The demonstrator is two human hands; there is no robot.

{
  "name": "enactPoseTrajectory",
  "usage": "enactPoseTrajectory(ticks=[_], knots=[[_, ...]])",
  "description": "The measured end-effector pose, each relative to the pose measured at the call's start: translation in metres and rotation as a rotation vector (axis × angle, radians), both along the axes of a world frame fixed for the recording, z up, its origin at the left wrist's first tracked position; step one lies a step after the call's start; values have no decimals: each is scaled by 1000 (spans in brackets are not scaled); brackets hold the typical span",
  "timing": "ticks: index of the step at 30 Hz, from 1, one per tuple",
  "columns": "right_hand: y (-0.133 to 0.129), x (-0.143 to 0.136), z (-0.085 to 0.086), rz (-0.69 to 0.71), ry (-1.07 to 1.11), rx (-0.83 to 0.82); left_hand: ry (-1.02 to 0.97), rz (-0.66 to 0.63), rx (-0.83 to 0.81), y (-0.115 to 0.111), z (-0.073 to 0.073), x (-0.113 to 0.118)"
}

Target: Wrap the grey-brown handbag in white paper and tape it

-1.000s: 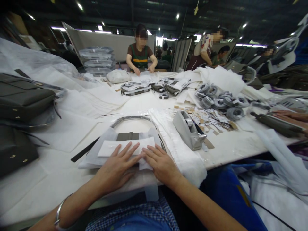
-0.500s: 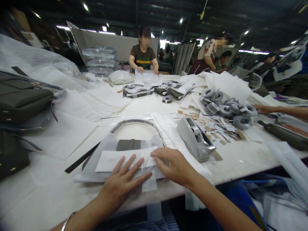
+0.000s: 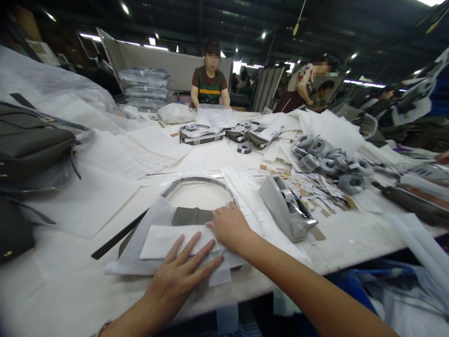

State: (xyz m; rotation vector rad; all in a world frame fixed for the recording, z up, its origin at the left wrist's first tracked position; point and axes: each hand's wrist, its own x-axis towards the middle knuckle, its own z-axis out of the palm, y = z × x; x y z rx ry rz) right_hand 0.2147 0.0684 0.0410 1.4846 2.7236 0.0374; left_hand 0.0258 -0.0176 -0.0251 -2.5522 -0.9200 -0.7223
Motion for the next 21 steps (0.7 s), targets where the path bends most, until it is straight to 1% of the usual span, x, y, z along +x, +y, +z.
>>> enactPoseTrajectory(ticks=[4,7,12,16,21], knots=[[4,-7,9,-36,-126,-33,21,4,5,-1,1,-1],[7,-10,13,-51,-166,-55,60,18,3,-2,1,-1],[13,-9,12,-63,-163,-51,93,36,25,-3,-3,-2],[20,4,9,38,-109,-75,115,37,18,-4,-3,-3],[21,24,14,202,-13,-123,76,32,21,-3,-5,-3]])
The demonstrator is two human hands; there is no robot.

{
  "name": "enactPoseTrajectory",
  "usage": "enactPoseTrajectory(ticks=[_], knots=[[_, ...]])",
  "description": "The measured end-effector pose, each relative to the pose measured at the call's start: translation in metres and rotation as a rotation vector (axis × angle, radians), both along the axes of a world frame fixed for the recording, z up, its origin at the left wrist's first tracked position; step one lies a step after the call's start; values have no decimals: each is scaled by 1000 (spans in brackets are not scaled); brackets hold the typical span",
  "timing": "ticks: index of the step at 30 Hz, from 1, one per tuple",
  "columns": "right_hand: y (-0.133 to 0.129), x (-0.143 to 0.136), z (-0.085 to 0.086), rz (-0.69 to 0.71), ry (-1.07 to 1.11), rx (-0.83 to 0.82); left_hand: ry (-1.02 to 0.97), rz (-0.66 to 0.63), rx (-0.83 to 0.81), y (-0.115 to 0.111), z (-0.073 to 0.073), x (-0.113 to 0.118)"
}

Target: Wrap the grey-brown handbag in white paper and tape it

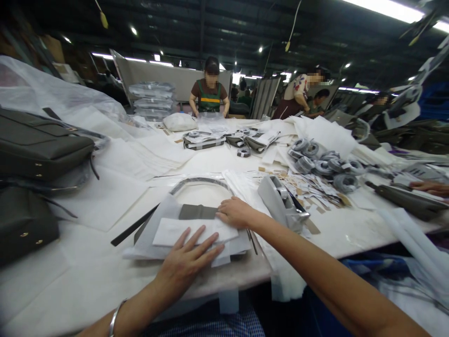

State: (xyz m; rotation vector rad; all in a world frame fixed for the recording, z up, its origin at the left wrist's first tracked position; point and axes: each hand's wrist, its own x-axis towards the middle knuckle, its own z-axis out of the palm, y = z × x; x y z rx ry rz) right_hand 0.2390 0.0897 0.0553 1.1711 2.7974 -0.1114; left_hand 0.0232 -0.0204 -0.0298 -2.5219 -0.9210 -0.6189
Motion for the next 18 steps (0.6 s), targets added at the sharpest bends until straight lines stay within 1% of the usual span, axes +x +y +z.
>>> enactPoseTrajectory(ticks=[2,4,6,8,10,11,13,14,16,18], knots=[[-7,7,3,28,53,-10,-25,1,9,0,-2,1],[-23,15,4,34,167,-1,-34,1,5,0,-2,2],[-50,25,1,20,349,59,-33,-1,-16,-1,-1,3],[-84,39,-7,-7,533,178,-25,-1,-49,-3,1,3],[-122,53,-24,-2,635,302,-14,1,-87,-3,4,2],[-141,60,-35,17,632,342,-5,1,-107,-4,5,2],[-172,69,-59,60,540,378,13,3,-144,-4,7,2],[-183,71,-72,73,478,383,21,3,-157,-4,8,1],[-196,70,-93,78,392,397,32,4,-170,-4,9,1],[-196,63,-108,78,400,432,39,7,-170,-4,11,2]])
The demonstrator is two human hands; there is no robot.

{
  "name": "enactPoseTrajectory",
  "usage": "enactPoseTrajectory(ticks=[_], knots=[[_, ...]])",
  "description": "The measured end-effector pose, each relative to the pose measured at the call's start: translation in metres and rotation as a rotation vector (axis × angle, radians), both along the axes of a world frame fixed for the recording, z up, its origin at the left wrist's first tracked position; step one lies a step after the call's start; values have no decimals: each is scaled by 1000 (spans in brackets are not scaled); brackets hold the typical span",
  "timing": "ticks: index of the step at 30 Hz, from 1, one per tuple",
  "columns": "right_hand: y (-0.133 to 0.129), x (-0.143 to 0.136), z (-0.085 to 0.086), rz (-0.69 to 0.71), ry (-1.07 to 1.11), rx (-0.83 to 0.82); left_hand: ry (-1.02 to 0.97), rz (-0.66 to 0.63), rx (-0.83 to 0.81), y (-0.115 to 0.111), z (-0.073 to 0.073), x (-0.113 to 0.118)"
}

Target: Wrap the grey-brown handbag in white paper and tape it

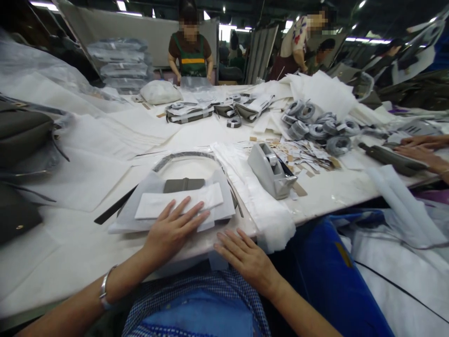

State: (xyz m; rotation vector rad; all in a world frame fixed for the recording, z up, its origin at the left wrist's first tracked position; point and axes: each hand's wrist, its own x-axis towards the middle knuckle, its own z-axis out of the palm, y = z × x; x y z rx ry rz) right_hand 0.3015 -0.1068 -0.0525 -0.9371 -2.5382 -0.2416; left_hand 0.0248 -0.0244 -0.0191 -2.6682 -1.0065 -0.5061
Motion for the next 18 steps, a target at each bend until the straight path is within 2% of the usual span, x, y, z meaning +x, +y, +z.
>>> enactPoseTrajectory(ticks=[3,7,13,18], knots=[[10,-16,-7,62,128,43,7,6,10,0,2,1],[16,-35,-3,139,324,1,1,28,61,-1,1,2],[-6,-44,3,118,410,-61,20,52,77,-6,-2,5],[-22,-45,8,111,412,-36,30,51,76,-6,-1,6]])
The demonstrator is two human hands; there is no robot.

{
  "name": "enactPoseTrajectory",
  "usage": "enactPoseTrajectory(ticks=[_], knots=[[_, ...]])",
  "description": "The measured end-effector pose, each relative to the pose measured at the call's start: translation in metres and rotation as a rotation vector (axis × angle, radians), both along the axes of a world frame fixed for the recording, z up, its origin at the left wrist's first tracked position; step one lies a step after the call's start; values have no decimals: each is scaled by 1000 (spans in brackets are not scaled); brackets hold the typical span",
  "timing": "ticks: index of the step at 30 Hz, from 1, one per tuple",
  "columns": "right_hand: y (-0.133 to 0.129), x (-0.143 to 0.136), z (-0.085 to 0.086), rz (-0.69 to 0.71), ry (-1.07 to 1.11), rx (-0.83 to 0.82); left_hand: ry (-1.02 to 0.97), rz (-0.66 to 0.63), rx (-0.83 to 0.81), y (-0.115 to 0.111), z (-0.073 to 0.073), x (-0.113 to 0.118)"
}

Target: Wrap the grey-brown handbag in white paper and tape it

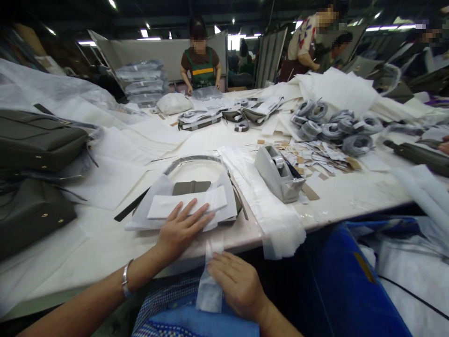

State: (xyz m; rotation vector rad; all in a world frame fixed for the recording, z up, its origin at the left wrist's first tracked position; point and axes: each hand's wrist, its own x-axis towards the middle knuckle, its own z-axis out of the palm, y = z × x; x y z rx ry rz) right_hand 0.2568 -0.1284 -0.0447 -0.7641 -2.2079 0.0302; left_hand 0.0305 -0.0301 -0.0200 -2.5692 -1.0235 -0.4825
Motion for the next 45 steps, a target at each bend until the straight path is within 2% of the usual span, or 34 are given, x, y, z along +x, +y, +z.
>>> enactPoseTrajectory(ticks=[3,6,11,14,16,20,23,27,31,35,41,45], knots=[[-2,-1,14,-21,3,4,0,-5,7,0,0,1],[8,-2,39,-25,14,22,-6,-11,12,-1,-2,1],[54,-7,83,-40,-22,87,-53,-31,18,-1,-7,1],[88,-10,94,-81,-68,44,-107,-68,22,1,-11,1],[109,-12,94,-137,-121,-34,-149,-86,25,1,-13,2],[140,-13,84,-274,-202,-237,-205,-86,26,2,-12,3],[153,-13,76,-356,-178,-395,-255,-99,42,3,-11,4],[163,-13,74,-405,-156,-564,-309,-102,69,3,-12,5],[170,-12,75,-478,-166,-645,-334,-89,56,4,-12,7],[174,-13,77,-493,-162,-701,-338,-74,32,6,-9,7],[186,-13,87,-512,-362,-688,-199,0,44,5,3,8],[196,-14,89,-488,-428,-714,-163,4,95,4,4,13]])
